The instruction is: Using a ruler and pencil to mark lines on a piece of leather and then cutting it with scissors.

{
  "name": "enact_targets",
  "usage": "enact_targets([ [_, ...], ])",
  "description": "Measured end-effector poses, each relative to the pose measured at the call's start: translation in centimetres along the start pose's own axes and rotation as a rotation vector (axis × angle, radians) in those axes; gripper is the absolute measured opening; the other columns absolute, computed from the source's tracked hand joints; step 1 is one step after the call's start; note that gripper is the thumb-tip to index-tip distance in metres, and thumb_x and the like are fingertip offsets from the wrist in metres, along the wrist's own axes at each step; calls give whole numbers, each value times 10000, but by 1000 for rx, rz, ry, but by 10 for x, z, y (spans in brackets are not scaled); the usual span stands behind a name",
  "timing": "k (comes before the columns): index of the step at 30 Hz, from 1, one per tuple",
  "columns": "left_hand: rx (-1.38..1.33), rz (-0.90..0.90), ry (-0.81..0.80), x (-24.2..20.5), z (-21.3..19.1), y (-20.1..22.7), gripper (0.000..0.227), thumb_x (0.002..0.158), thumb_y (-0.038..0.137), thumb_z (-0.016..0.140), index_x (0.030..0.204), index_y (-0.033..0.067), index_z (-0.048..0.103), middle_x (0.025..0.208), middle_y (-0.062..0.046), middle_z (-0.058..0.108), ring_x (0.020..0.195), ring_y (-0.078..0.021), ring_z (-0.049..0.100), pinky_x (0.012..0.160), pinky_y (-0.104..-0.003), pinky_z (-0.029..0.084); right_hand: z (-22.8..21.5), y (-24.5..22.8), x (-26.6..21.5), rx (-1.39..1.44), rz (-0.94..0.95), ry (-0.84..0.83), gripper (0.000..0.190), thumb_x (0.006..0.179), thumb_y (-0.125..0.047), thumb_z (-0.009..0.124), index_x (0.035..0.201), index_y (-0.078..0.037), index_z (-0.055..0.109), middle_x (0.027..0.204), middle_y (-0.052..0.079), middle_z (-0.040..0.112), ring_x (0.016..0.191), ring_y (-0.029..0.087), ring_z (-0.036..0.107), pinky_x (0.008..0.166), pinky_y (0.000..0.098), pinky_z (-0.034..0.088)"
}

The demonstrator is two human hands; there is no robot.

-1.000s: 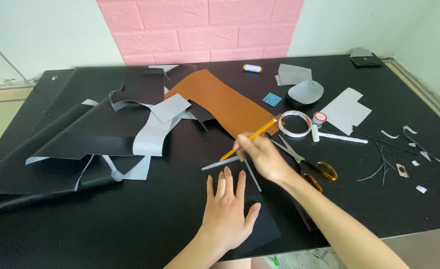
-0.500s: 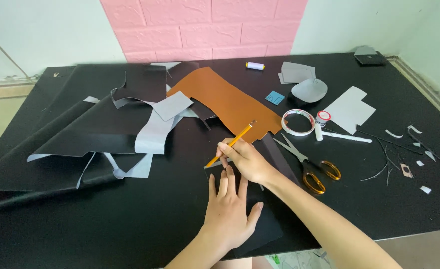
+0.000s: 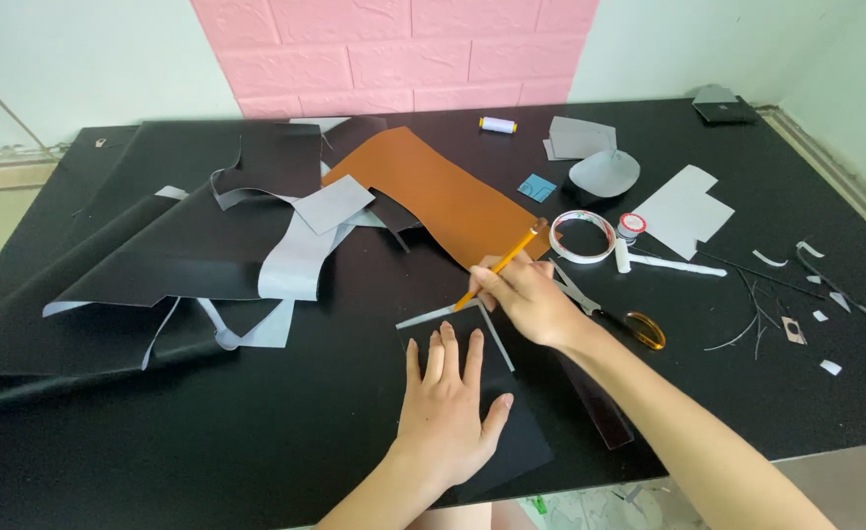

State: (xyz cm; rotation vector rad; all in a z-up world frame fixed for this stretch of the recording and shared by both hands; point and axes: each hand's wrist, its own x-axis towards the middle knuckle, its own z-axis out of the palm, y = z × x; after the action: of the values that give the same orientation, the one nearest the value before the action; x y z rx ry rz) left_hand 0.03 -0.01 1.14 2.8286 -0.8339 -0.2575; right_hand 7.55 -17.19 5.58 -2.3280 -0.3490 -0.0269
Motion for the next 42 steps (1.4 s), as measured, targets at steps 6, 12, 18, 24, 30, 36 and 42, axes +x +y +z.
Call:
enact_targets([
  [6, 17, -11, 31, 3, 6, 1, 833, 1020, 678, 280, 1625, 117, 164, 1638, -282, 174, 1495, -454, 180, 1185, -650, 74, -14, 3, -9, -68, 13, 17, 425, 1108, -319, 370, 827, -173, 653, 737, -23, 575, 944, 150, 527, 953, 439, 211],
  [12, 37, -18, 39, 4, 8, 0, 842, 1011, 692, 287, 1622, 125, 172, 1636, -277, 186, 1488, -457, 200, 1187, -647, 87, -19, 4, -11, -94, 28, 33, 446, 1100, -334, 381, 821, -152, 678, 764, -3, 599, 941, 155, 523, 950, 468, 211],
  [18, 48, -33, 55, 6, 11, 0, 848, 995, 710, 308, 1618, 147, 190, 1638, -260, 200, 1483, -453, 226, 1188, -643, 109, -19, 7, -13, -112, 4, 38, 450, 1106, -327, 368, 812, -149, 658, 774, -14, 595, 915, 143, 541, 934, 443, 204],
  [24, 35, -28, 66, 5, 13, 0, 843, 994, 705, 302, 1618, 150, 189, 1642, -256, 190, 1483, -450, 226, 1185, -649, 102, -21, 6, -14, -85, 3, 38, 430, 1100, -310, 396, 829, -136, 681, 791, 11, 589, 930, 163, 550, 966, 469, 206],
  [30, 52, -25, 90, 5, 16, -1, 836, 1001, 696, 291, 1617, 139, 190, 1638, -267, 190, 1478, -455, 223, 1178, -651, 110, -20, 6, -18, -44, 18, 30, 446, 1105, -332, 368, 827, -154, 667, 737, 4, 565, 898, 177, 523, 992, 483, 235],
  [36, 30, 3, 174, 2, 12, -4, 809, 986, 679, 417, 1571, 126, 344, 1598, -273, 303, 1438, -465, 313, 1168, -645, 190, -28, 40, -27, 548, 10, 469, 504, 1119, -373, 368, 822, -66, 634, 635, 67, 575, 617, 137, 487, 657, 287, 361],
  [42, -174, -271, 71, -11, -46, -29, 1115, 726, 715, 899, 1552, 263, 302, 1580, -140, 349, 1431, -372, 335, 1097, -618, 351, -22, 40, -35, 422, 158, 554, 401, 1078, -365, 388, 1183, -43, 603, 839, 71, 657, 911, 193, 691, 909, 353, 506],
])
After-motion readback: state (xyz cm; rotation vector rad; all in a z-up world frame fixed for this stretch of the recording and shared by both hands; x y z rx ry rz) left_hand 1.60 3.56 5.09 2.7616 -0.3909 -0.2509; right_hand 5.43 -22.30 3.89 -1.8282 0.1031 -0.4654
